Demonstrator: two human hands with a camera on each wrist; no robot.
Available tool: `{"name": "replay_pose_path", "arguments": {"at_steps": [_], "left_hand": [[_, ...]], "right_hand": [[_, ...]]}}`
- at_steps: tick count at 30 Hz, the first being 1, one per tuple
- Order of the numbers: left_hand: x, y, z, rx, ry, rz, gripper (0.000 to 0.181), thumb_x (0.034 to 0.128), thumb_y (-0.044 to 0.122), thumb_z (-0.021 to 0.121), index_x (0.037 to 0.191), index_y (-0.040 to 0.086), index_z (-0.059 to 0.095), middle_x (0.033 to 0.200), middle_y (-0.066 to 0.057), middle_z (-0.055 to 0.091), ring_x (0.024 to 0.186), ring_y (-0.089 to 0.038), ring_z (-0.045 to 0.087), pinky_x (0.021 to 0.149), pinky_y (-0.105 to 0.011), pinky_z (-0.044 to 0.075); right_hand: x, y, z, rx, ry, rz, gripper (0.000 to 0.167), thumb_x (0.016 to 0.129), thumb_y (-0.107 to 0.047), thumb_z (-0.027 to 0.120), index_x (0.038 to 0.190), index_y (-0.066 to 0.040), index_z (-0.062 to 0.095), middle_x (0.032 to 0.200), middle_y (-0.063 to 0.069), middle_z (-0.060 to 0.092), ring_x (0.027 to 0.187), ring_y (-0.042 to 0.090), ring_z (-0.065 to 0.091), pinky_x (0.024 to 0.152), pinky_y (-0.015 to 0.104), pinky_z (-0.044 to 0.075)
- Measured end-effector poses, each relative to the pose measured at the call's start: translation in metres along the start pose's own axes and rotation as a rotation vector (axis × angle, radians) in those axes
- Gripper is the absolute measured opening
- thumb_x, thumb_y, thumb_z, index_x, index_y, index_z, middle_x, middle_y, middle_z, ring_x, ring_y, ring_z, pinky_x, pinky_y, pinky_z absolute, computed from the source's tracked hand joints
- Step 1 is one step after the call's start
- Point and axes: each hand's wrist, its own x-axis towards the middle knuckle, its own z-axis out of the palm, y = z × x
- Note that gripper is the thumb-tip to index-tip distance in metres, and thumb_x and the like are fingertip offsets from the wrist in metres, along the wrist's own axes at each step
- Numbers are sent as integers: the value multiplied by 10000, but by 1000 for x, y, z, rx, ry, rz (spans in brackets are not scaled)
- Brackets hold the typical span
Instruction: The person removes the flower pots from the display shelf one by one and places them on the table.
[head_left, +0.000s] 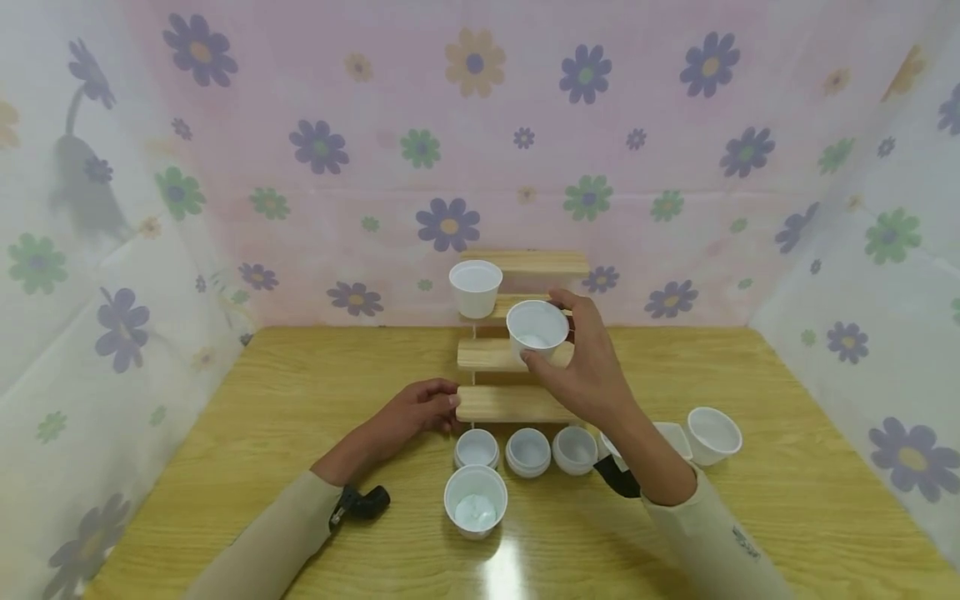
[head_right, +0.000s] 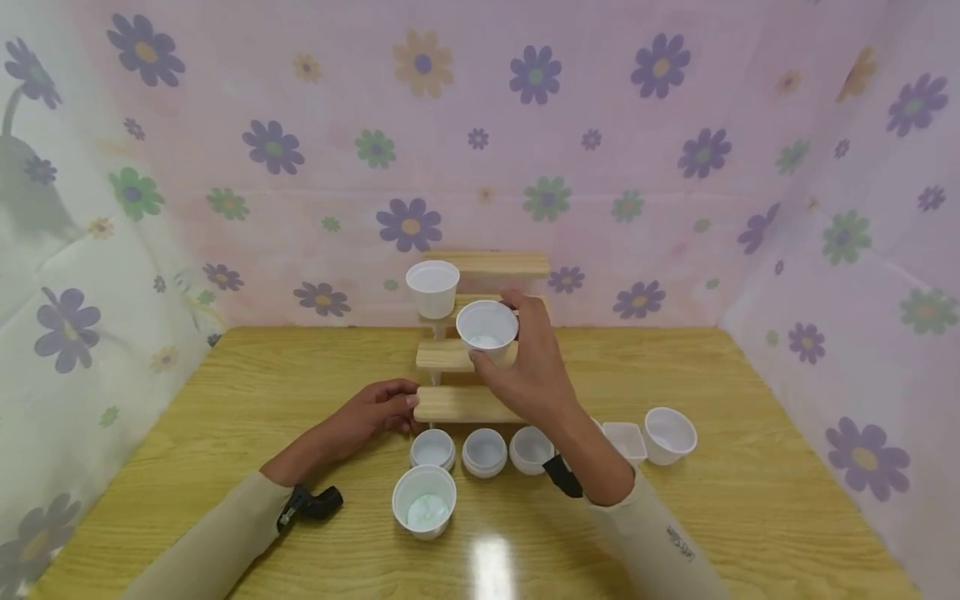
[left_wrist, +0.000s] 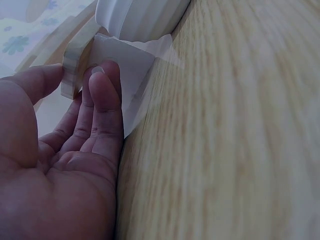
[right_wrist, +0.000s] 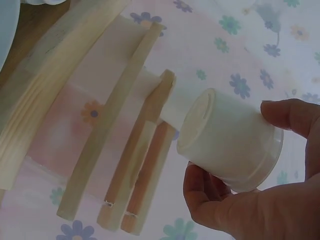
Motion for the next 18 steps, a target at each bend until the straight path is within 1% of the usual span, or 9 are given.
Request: {"name": "replay_pose_path", "arguments": {"at_steps": [3, 9, 15, 18], "left_hand": [[2, -1, 0, 3, 2, 2, 437, 1124, 257, 570, 1406, -72, 511, 1085, -162, 692, 991, -251, 699, 866, -328, 608], [11, 3, 0, 7, 9, 10, 442, 1118, 260, 581, 1411, -63, 511, 1079, -171, 700, 997, -252, 708, 882, -332, 607], [5, -2, -1, 4, 18, -29, 435, 1121, 243, 573, 1422, -65, 505, 1082, -159, 702, 995, -242, 710, 876, -328, 607], [2, -2, -1, 0, 13, -27, 454, 1119, 260, 577, 1426, -67, 502, 1091, -165, 703, 1003, -250, 709, 882, -332, 605]], "right_hand": [[-3, -2, -3, -28, -11, -5, 812, 878, -46, 847, 1548, 2, 391, 1477, 210, 465, 1222, 372, 589, 1047, 516, 534], [-5, -6, -10, -57, -30, -21, 820, 874, -45, 852, 1551, 5, 391, 1472, 192, 474, 1228, 352, 583, 1043, 536, 533], [-17, -5, -5, -60, -72, -17, 809, 890, -55, 846, 1553, 14, 387, 1457, 172, 495, 1196, 340, 587, 1018, 528, 530], [-22, -5, -4, -59, -76, -22, 807, 885, -53, 847, 1551, 4, 395, 1449, 153, 503, 1164, 317, 584, 979, 508, 541]]}}
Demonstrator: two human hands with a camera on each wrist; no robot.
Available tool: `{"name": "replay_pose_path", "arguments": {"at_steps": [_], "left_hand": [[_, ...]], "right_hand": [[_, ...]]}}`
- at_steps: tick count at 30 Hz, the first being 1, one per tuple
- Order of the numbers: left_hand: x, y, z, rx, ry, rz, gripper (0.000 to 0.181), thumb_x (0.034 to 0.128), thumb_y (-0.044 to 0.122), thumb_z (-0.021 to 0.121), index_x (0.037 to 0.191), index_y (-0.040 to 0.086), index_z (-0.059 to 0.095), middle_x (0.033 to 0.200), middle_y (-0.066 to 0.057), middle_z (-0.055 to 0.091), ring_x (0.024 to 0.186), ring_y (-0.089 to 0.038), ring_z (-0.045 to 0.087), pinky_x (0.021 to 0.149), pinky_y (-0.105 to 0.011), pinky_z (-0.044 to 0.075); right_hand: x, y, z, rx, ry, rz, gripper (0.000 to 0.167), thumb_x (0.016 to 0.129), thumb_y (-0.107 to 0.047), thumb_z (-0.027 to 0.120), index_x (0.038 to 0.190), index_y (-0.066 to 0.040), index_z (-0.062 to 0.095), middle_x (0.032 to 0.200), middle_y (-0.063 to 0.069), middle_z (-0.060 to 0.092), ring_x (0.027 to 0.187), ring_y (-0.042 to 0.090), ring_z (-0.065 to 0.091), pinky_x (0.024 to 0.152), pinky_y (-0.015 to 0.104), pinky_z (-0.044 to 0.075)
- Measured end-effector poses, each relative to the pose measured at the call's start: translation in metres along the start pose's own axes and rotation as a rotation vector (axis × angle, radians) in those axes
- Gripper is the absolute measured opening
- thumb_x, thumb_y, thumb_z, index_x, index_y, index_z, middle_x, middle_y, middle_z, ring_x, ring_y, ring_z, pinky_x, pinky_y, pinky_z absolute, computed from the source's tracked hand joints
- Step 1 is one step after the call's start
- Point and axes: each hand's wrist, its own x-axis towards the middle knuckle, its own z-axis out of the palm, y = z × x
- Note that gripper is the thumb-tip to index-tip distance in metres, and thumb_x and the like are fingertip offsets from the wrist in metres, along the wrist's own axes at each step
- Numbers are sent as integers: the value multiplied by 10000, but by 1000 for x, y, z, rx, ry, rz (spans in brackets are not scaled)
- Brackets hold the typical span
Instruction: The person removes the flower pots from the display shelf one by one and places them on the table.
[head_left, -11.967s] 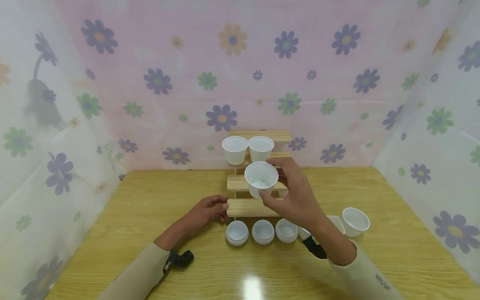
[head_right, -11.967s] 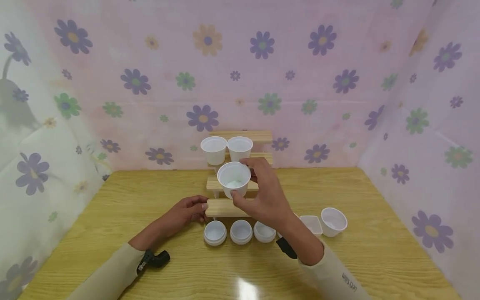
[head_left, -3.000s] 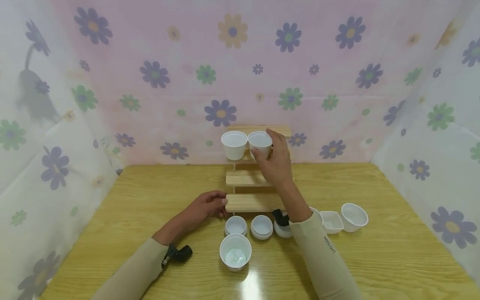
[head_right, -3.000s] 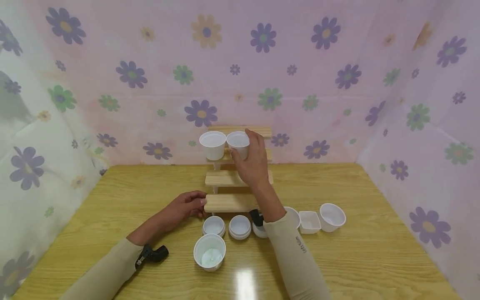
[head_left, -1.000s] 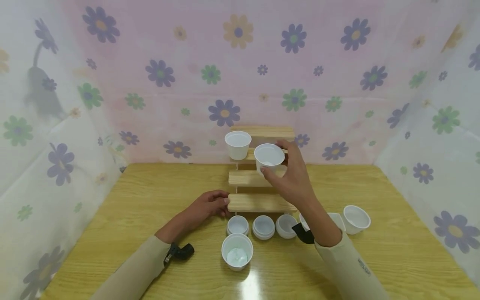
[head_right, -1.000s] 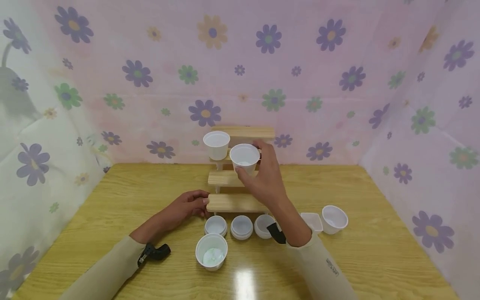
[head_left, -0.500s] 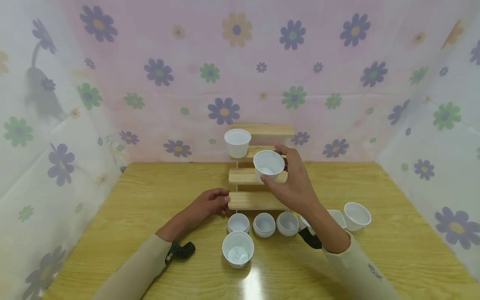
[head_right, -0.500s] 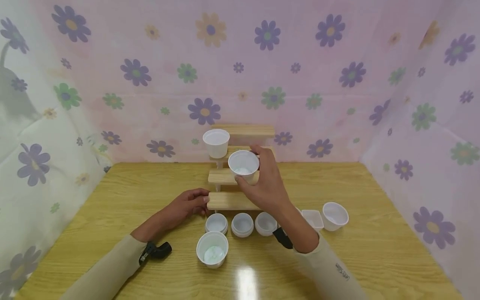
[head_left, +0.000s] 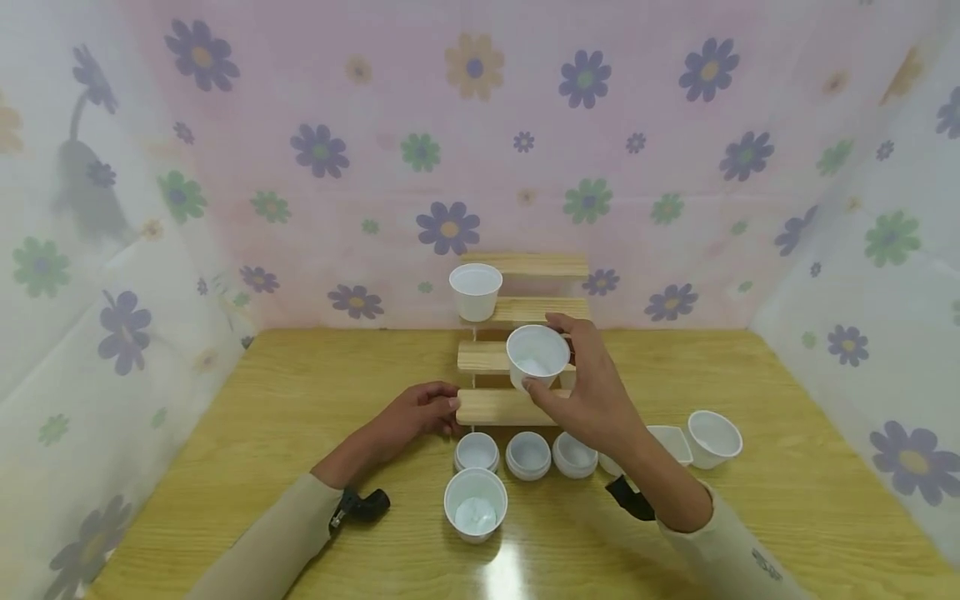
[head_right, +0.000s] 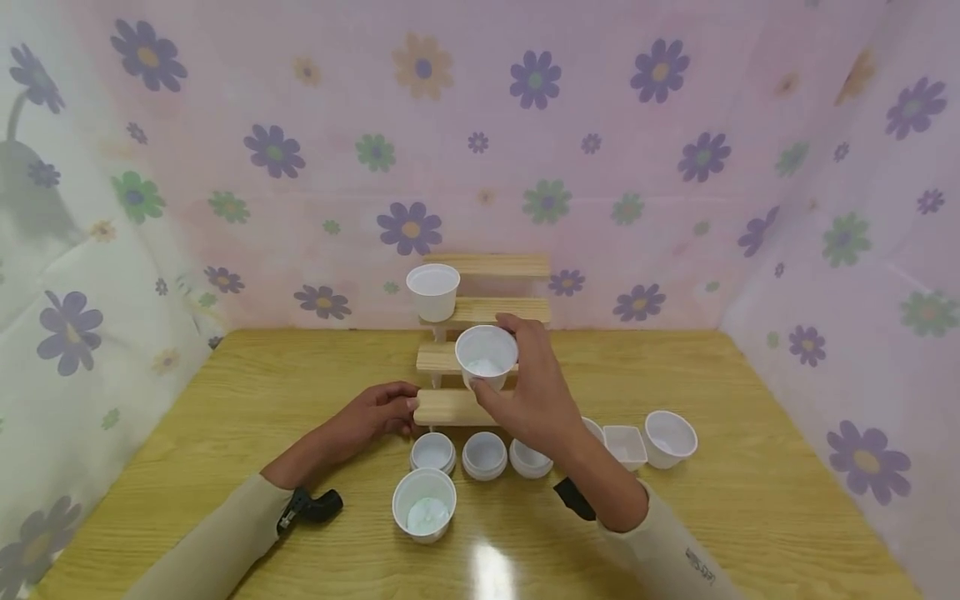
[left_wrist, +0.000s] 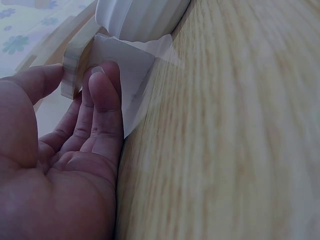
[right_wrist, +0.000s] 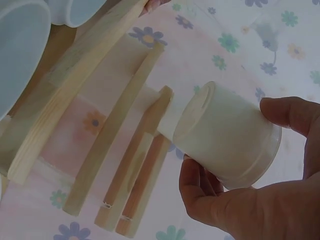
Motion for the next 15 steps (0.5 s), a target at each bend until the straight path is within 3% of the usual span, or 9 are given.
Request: {"name": "replay_pose_path", "arguments": {"at_steps": [9, 15], "left_hand": [[-1, -1, -1, 15, -14, 14, 443, 1122, 265, 570, 1412, -66, 519, 1095, -154, 709, 1005, -244, 710, 882, -318, 604], [-1, 0, 0, 2, -13, 13, 449, 1121, 256, 573, 1427, -67, 511, 1107, -151, 707, 1007, -233, 707, 878, -317, 604]], "right_hand": [[-10, 3, -1, -25, -16, -23, 788, 869, -73, 859, 1533, -50, 434, 1411, 115, 522, 1119, 279, 561, 881, 461, 536], [-14, 3, -3, -31, -29, -36, 818, 865, -70, 869, 1553, -90, 428, 1464, 103, 505, 1143, 244, 556, 889, 408, 524]]}}
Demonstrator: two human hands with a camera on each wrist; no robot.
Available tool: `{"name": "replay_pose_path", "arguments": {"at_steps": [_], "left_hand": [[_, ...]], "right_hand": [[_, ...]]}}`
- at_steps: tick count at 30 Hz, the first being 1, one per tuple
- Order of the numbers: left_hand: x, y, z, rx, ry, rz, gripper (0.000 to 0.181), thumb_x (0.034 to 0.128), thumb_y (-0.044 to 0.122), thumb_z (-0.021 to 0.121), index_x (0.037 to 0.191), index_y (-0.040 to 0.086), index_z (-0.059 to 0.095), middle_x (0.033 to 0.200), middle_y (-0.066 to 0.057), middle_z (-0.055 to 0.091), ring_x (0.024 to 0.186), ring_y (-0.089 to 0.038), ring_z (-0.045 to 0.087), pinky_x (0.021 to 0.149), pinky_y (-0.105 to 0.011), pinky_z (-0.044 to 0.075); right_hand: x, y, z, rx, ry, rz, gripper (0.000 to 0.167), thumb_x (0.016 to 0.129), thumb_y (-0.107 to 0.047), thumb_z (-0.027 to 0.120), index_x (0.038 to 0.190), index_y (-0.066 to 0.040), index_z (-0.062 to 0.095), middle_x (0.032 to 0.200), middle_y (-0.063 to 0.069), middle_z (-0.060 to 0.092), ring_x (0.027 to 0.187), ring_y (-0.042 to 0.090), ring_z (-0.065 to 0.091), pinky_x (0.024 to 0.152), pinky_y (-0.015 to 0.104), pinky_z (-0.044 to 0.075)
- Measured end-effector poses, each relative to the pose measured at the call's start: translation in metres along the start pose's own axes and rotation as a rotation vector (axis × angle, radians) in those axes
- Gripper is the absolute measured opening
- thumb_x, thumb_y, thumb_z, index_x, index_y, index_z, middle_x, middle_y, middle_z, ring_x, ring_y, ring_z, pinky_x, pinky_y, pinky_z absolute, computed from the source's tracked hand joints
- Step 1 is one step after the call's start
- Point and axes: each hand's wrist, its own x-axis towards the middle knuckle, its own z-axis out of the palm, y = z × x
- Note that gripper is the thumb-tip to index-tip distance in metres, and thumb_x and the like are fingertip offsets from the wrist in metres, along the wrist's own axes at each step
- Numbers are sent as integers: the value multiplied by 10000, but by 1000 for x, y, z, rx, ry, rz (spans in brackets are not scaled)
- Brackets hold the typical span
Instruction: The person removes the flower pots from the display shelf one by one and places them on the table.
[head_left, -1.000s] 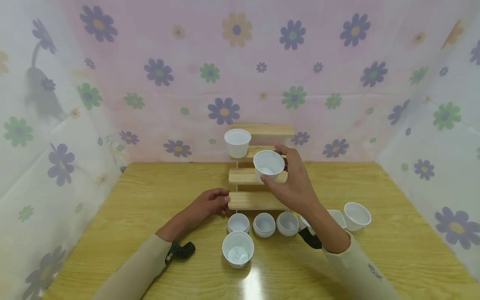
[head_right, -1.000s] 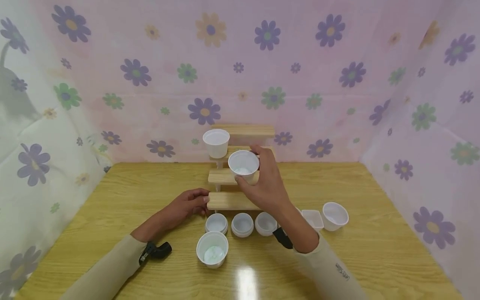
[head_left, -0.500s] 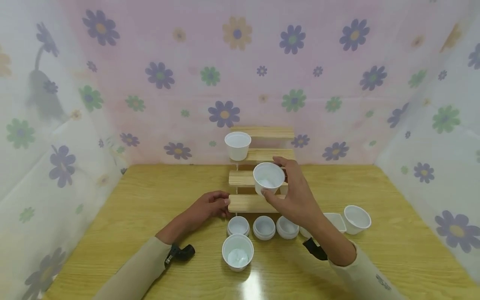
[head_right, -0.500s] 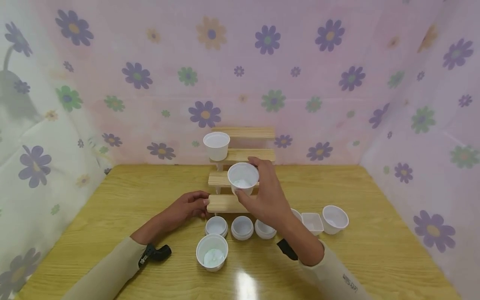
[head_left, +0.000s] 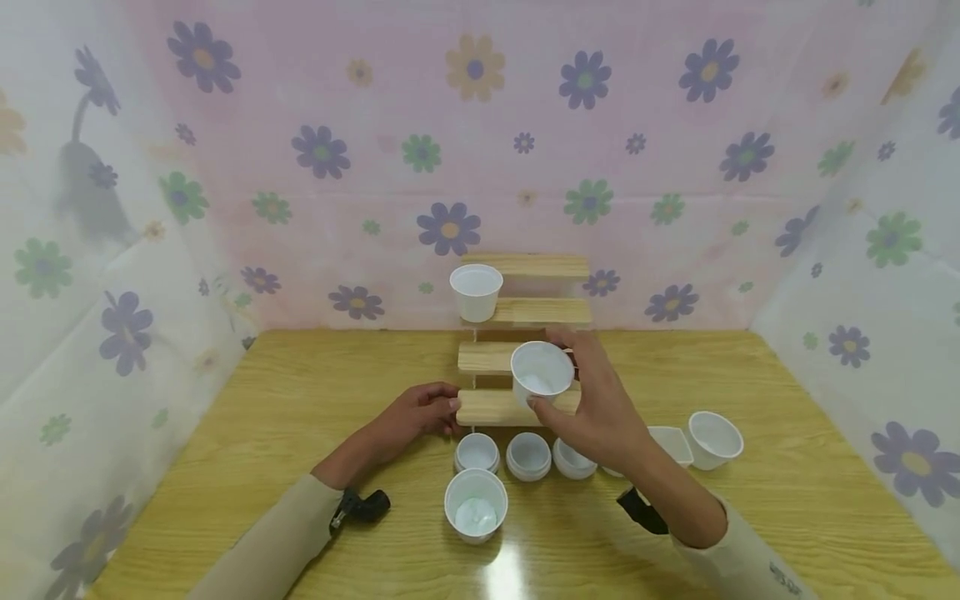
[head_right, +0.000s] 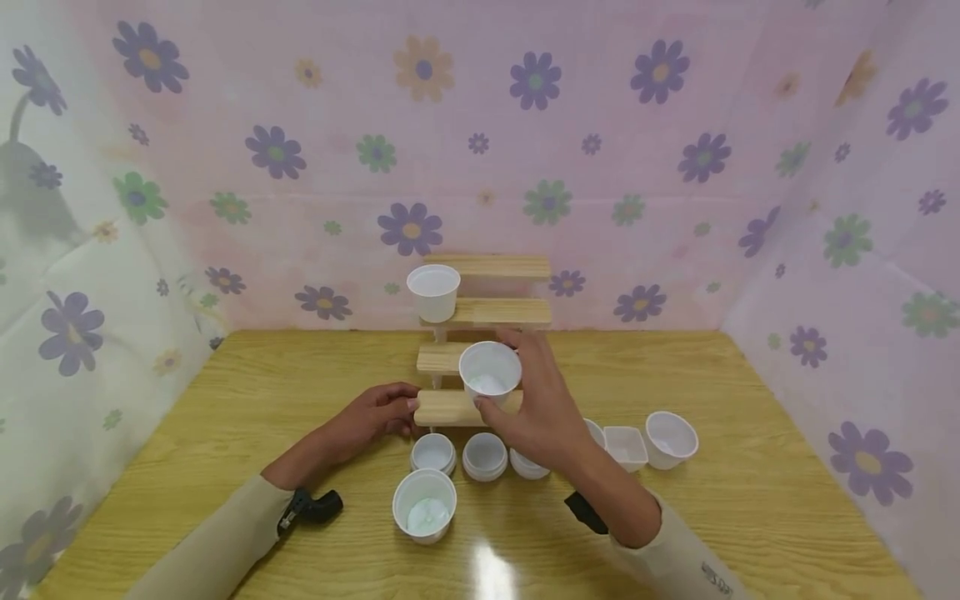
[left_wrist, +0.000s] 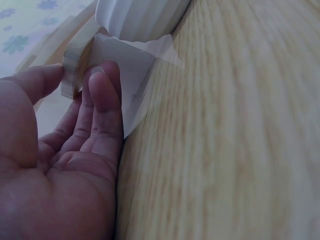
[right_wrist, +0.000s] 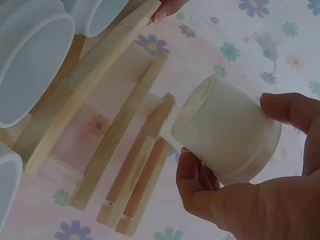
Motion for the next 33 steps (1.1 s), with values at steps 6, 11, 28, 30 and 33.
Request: {"name": "replay_pose_path", "arguments": {"at_steps": [6, 11, 28, 30, 33], "left_hand": [[-2, 3, 2, 4, 6, 5, 457, 1122, 249, 567, 1429, -85, 510, 1092, -134, 702, 986, -219, 697, 860, -301, 600], [-1, 2, 1, -2, 6, 3, 455, 1121, 259, 572, 1427, -73, 514, 1099, -142, 694, 989, -215, 690, 861, -301, 598], [-10, 2, 1, 15, 2, -3, 453, 1124, 269, 564, 1419, -71, 523, 1098, -137, 703, 992, -228, 694, 870, -308, 600], [-7, 1, 1, 15, 5, -4, 446, 1124, 271, 567, 1414, -64, 529, 1104, -145, 703, 993, -236, 695, 874, -316, 602], [-3, 3, 1, 20, 6, -3, 444, 1122, 280, 572, 1414, -52, 534, 1119, -161, 699, 998, -251, 694, 878, -331, 605]], "right_hand": [[-6, -2, 0, -17, -12, -14, 803, 859, -77, 876, 1533, -64, 440, 1535, 133, 468, 1144, 236, 561, 891, 381, 523], [-10, -3, -1, -33, -26, -24, 796, 848, -77, 885, 1515, -50, 451, 1399, 141, 533, 1112, 255, 575, 869, 382, 518], [-30, -10, 1, -34, -119, -5, 795, 865, -104, 864, 1538, -108, 441, 1369, 55, 527, 1162, 187, 556, 899, 397, 567], [-30, -9, -1, -38, -128, -18, 795, 855, -98, 864, 1531, -116, 447, 1372, 55, 531, 1169, 196, 570, 902, 419, 576], [-31, -9, -5, -37, -142, -31, 800, 839, -82, 868, 1522, -134, 454, 1372, 59, 531, 1169, 211, 583, 904, 457, 583]]}}
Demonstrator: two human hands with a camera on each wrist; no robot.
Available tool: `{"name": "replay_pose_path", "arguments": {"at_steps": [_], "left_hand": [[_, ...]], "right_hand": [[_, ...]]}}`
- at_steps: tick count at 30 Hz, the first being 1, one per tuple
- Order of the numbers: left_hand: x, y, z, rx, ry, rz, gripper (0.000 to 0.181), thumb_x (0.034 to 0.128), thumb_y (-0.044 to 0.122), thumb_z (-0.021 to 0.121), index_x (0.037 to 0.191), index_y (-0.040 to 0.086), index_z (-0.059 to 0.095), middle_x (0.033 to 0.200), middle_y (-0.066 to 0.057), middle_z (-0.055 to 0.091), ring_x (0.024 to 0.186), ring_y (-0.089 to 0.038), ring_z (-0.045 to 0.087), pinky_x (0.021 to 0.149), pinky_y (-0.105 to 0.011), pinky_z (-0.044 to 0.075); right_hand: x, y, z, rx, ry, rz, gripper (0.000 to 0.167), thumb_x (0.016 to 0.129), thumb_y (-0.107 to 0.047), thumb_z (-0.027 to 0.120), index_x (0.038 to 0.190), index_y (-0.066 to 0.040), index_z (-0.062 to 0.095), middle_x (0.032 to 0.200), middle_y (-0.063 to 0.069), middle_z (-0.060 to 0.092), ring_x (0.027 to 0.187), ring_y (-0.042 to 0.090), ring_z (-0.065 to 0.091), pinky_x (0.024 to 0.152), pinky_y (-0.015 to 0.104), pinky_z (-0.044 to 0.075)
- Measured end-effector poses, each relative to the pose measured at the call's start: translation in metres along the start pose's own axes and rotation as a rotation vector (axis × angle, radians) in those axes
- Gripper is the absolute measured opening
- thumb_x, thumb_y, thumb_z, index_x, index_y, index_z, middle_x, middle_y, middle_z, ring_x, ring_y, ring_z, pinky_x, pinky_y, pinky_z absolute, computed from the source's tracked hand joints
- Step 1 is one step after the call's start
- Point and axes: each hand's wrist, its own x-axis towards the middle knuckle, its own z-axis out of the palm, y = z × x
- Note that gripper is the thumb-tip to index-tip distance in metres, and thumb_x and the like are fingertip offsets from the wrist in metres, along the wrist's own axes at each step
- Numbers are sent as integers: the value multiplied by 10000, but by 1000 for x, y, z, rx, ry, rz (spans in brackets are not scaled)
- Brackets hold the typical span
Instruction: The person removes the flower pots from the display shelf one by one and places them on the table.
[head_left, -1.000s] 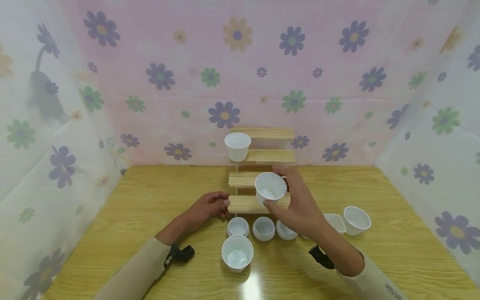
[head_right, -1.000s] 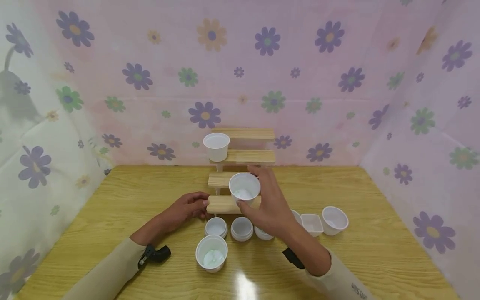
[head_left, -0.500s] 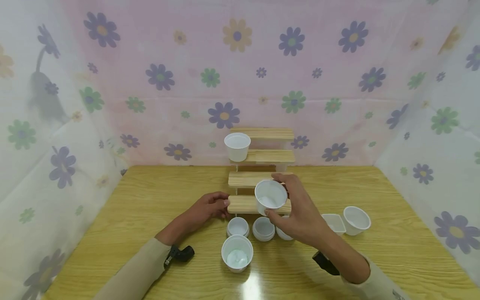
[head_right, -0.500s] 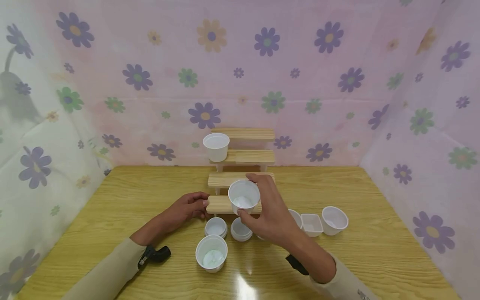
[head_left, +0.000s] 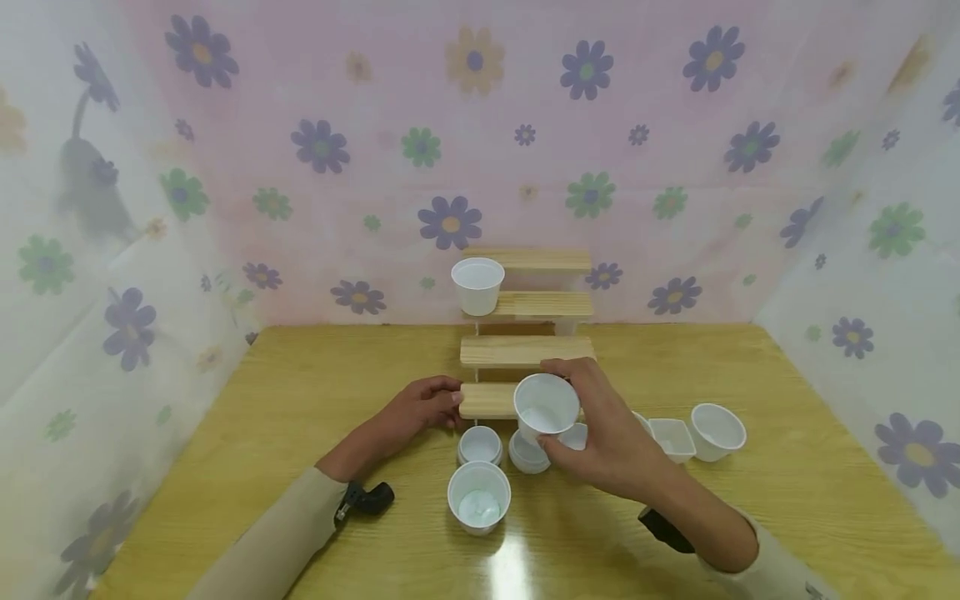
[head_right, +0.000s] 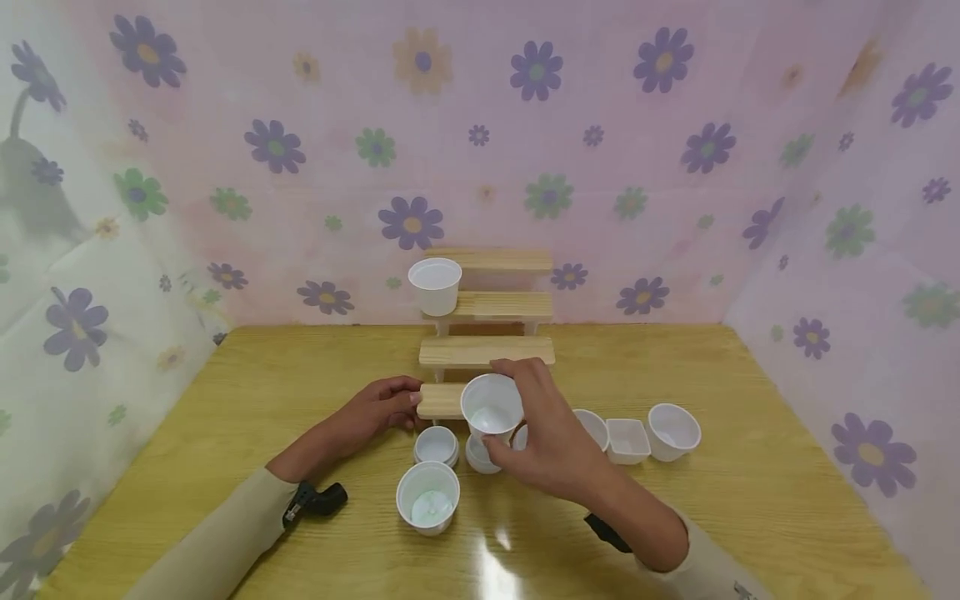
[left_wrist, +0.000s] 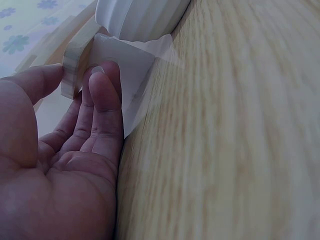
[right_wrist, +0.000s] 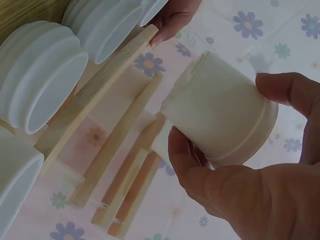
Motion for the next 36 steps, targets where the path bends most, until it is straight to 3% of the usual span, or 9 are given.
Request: {"name": "replay_pose_path", "arguments": {"at_steps": [9, 22, 36], "left_hand": [[3, -1, 0, -7, 12, -18, 457, 1120, 253, 575, 1434, -69, 499, 1108, -163, 700, 1004, -244, 701, 882, -322, 605], [1, 3, 2, 3, 7, -5, 449, 1123, 262, 566, 1421, -68, 505, 1108, -155, 698, 1003, -249, 698, 882, -327, 604], [0, 3, 1, -11, 3, -13, 464, 1120, 271, 575, 1430, -64, 493, 1113, -167, 696, 1006, -255, 701, 883, -336, 606]], "right_hand": [[-7, 1, 3, 16, -90, 35, 790, 841, -103, 884, 1513, -147, 472, 1416, 67, 477, 1134, 223, 595, 883, 439, 592], [-21, 0, 7, -22, -196, 45, 796, 791, -134, 932, 1466, -122, 510, 1331, 11, 478, 1099, 187, 598, 888, 357, 592], [-37, 4, 9, -102, -259, -57, 742, 771, -196, 942, 1388, -125, 537, 1356, -32, 520, 1161, 170, 598, 911, 345, 578]]}}
